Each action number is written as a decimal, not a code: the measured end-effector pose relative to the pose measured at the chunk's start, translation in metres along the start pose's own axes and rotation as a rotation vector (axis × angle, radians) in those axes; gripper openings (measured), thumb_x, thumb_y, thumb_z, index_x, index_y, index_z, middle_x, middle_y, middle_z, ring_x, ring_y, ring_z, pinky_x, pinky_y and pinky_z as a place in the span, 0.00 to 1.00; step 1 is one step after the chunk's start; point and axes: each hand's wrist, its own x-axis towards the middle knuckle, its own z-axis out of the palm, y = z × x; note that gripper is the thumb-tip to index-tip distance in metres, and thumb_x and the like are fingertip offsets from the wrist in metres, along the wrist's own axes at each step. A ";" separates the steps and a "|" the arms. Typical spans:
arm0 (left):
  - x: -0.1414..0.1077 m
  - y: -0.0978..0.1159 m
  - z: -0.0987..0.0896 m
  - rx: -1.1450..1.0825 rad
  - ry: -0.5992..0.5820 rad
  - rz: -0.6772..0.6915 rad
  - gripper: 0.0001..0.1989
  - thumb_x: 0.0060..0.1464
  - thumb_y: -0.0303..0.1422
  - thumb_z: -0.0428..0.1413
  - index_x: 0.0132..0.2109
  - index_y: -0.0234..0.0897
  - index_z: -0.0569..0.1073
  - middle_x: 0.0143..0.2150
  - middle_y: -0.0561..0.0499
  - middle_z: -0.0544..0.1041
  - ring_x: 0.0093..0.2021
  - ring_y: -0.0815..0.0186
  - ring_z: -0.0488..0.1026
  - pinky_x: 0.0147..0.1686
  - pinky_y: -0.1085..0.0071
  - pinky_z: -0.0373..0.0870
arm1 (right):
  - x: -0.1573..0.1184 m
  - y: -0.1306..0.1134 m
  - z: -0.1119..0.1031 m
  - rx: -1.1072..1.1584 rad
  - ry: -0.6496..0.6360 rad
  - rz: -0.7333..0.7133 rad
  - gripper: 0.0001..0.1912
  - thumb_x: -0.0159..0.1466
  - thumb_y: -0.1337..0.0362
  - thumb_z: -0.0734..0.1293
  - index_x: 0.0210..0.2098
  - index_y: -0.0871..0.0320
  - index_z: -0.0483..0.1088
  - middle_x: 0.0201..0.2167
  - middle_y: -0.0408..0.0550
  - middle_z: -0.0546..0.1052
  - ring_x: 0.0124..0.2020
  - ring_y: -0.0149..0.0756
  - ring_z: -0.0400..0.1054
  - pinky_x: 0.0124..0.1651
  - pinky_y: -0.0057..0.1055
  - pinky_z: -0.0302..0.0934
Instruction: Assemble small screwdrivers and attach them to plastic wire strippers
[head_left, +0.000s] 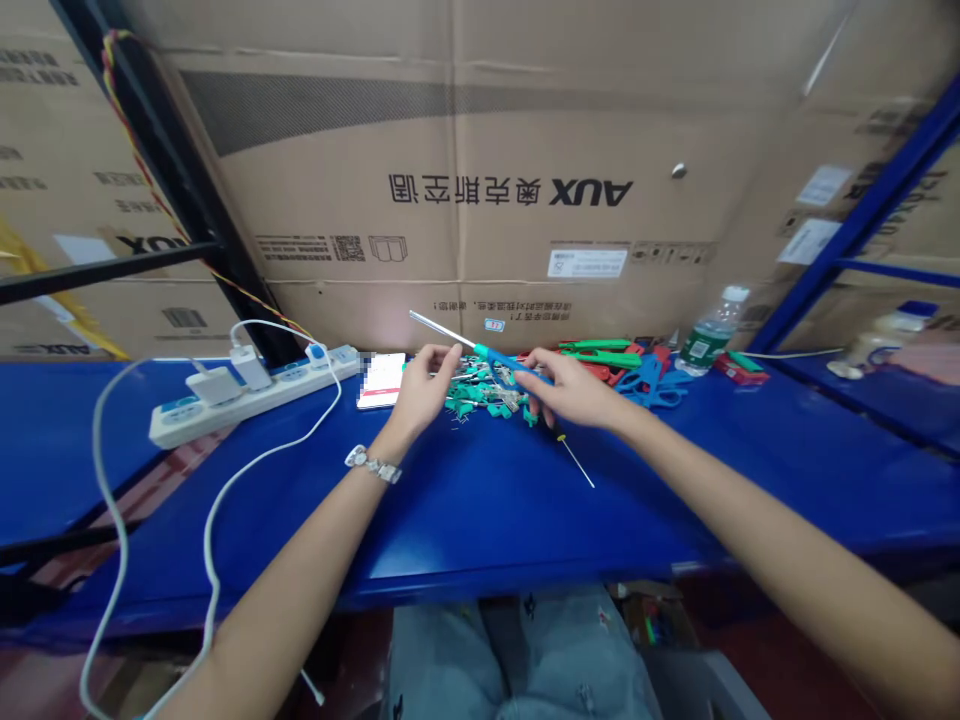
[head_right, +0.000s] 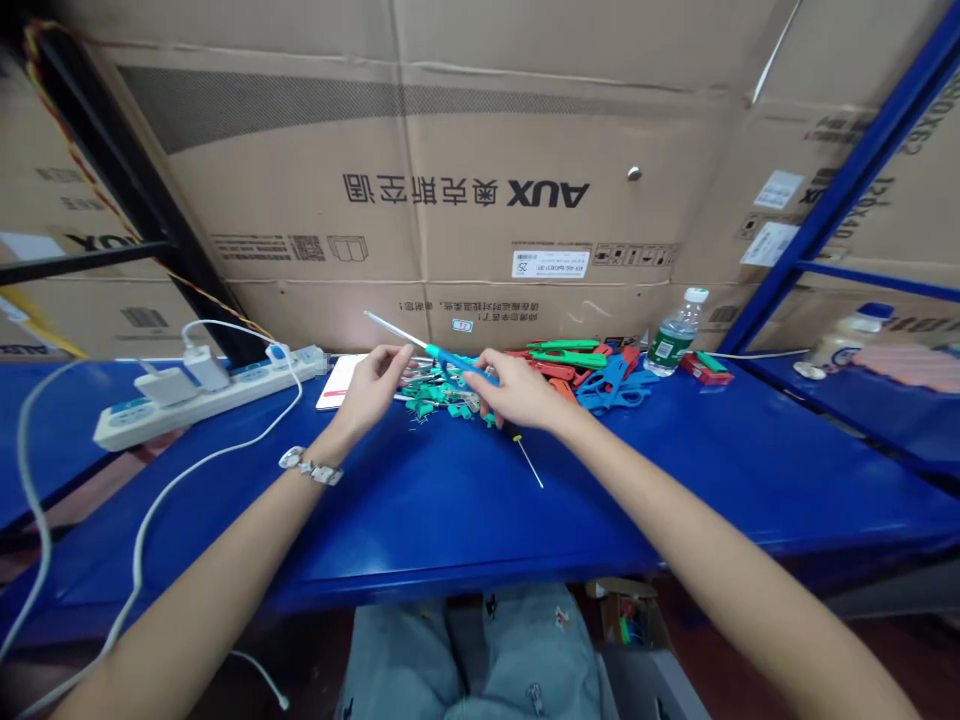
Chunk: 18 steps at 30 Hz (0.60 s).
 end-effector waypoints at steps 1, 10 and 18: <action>-0.002 0.000 0.006 -0.079 -0.002 -0.052 0.15 0.64 0.46 0.55 0.41 0.37 0.73 0.38 0.45 0.78 0.39 0.59 0.77 0.38 0.64 0.73 | -0.006 0.000 0.011 0.157 -0.089 0.025 0.15 0.73 0.49 0.59 0.44 0.54 0.65 0.23 0.43 0.77 0.17 0.33 0.67 0.23 0.29 0.58; 0.004 -0.012 -0.032 0.041 0.859 0.022 0.21 0.56 0.29 0.61 0.53 0.40 0.62 0.52 0.45 0.71 0.52 0.60 0.73 0.57 0.59 0.72 | -0.016 0.004 0.059 0.252 -0.169 -0.024 0.24 0.74 0.45 0.59 0.29 0.55 0.64 0.16 0.38 0.70 0.13 0.29 0.63 0.21 0.26 0.55; -0.029 0.010 -0.010 0.338 -0.366 0.468 0.12 0.62 0.41 0.57 0.34 0.39 0.73 0.33 0.50 0.78 0.35 0.63 0.75 0.39 0.63 0.73 | -0.011 0.012 0.071 -0.184 -0.064 -0.181 0.17 0.72 0.61 0.63 0.27 0.57 0.71 0.25 0.46 0.76 0.29 0.36 0.69 0.35 0.31 0.55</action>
